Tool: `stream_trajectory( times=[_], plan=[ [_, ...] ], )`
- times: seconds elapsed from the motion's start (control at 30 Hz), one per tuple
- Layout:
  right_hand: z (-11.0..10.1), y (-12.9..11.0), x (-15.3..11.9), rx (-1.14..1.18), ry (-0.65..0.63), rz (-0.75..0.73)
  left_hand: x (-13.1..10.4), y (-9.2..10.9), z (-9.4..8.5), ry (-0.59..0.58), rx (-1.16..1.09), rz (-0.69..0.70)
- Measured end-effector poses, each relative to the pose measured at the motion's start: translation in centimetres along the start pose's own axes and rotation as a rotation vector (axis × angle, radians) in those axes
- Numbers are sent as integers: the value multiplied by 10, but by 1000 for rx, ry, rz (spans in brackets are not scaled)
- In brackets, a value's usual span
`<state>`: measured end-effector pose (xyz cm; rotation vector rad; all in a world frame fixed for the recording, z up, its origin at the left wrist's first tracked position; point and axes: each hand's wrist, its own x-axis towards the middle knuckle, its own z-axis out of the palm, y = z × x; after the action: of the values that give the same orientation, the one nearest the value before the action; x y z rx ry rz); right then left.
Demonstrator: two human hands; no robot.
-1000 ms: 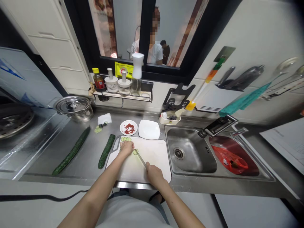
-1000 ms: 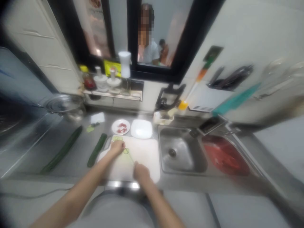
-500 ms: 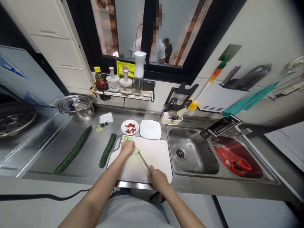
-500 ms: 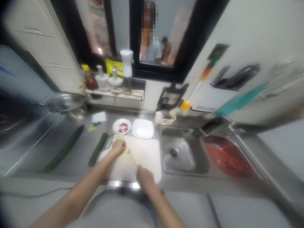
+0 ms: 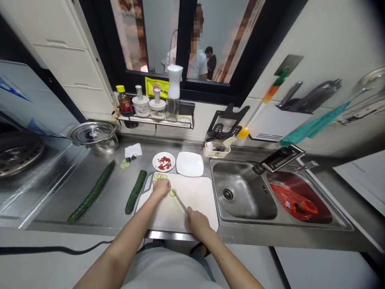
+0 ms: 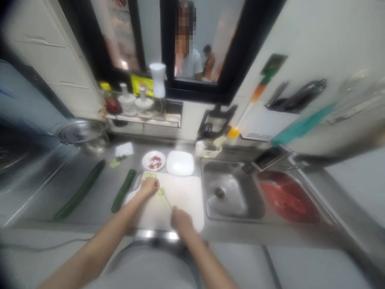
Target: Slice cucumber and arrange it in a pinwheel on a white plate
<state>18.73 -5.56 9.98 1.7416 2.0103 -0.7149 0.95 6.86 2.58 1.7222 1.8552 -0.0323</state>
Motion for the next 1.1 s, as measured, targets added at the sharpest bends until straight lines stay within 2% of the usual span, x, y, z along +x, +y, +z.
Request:
stream_trajectory(
  times=[0.4,1.1],
  plan=[
    [-8,-4,3,-44,16,-3,1,-1,1,2,8,13],
    [-16,15,15,-210,80,-120,-5,3,-2,31,17,20]
  ],
)
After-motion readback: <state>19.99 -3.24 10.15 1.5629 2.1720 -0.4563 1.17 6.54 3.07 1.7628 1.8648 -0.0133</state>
